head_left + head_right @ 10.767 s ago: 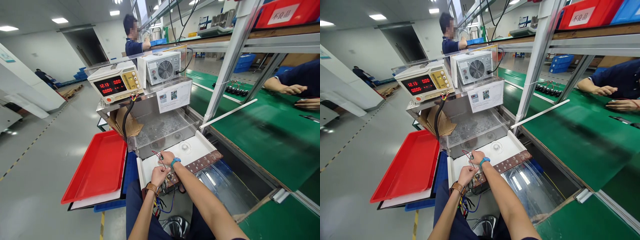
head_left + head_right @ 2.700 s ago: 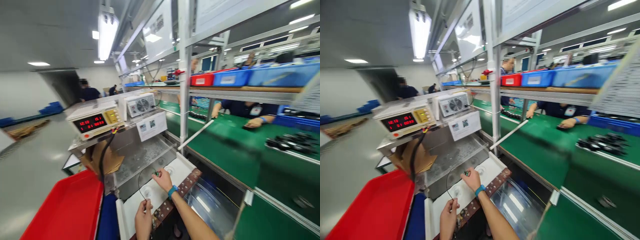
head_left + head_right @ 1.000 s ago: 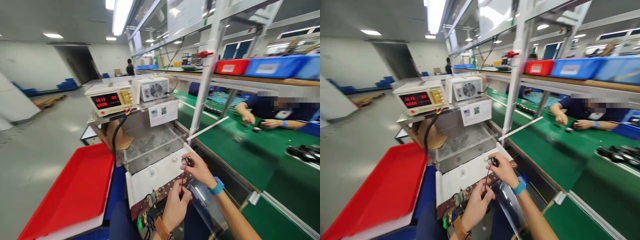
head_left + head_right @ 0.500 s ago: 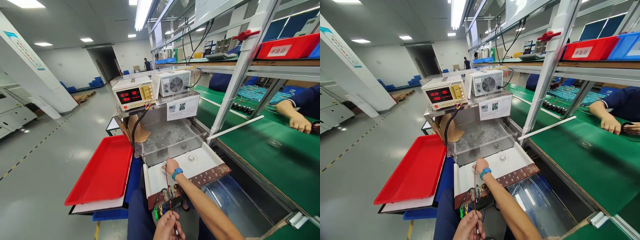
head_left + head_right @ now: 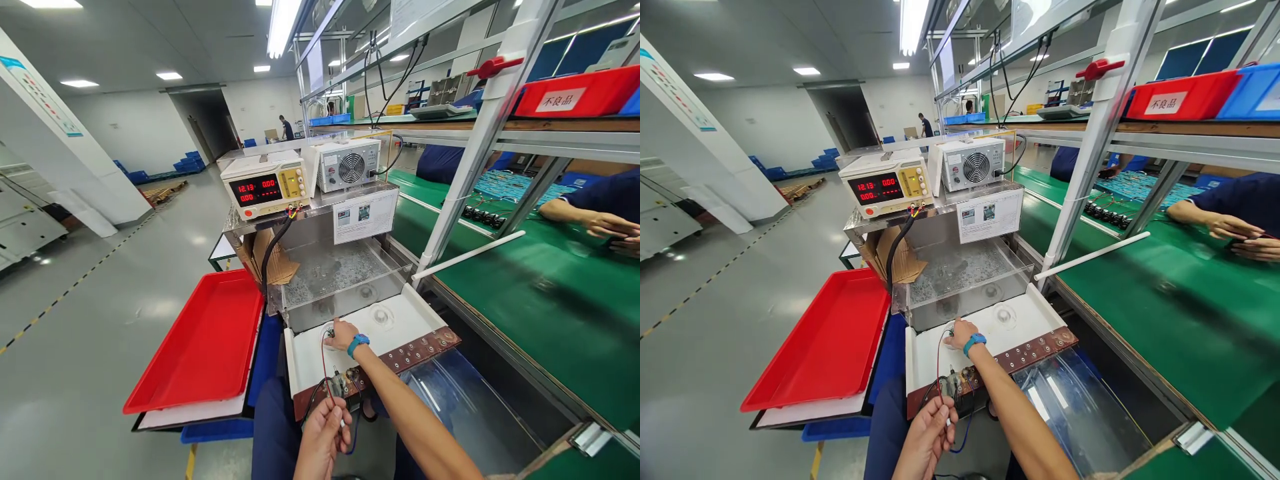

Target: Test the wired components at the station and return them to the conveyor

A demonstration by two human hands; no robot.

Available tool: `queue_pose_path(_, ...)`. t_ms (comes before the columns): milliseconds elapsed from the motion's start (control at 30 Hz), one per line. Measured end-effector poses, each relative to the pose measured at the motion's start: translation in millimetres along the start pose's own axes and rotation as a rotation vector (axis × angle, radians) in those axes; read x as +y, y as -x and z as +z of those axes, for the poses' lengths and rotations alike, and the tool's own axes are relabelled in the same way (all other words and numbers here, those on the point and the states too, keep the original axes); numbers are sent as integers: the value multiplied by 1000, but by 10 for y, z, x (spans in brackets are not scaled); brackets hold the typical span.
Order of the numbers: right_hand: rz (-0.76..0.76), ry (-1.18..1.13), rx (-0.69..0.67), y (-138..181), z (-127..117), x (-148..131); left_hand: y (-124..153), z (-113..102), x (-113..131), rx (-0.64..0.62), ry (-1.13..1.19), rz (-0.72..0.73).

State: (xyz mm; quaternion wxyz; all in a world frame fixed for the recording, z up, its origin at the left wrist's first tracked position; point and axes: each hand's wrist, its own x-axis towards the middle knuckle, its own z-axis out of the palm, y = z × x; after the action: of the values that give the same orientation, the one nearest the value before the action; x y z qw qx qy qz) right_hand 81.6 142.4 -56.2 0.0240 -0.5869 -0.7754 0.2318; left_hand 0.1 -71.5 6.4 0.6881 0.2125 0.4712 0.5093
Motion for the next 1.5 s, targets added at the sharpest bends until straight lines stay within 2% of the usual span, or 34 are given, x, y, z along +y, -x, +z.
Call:
queue_pose_path(167, -224, 34, -3, 23, 24, 276, -147, 21, 255, 23, -89, 96)
queue_pose_path(300, -253, 28, -2, 40, 25, 286, -437, 61, 383, 60, -328, 195)
queue_pose_path(433, -222, 17, -9, 43, 3, 272, -802, 57, 347, 161, -623, 356)
queue_pose_path(600, -180, -30, -2, 38, 14, 303, -1082, 73, 173, 109, -774, 376)
queue_pose_path(867, -143, -73, 17, 44, 29, 316, -1197, -5, 21, 90, -933, 342)
queue_pose_path(1167, -175, -85, 46, 61, 22, 305, -1244, -21, -21, 117, -1004, 289)
queue_pose_path(1500, -181, -91, 43, 76, 11, 276, -1171, 17, 11, 178, -1016, 290)
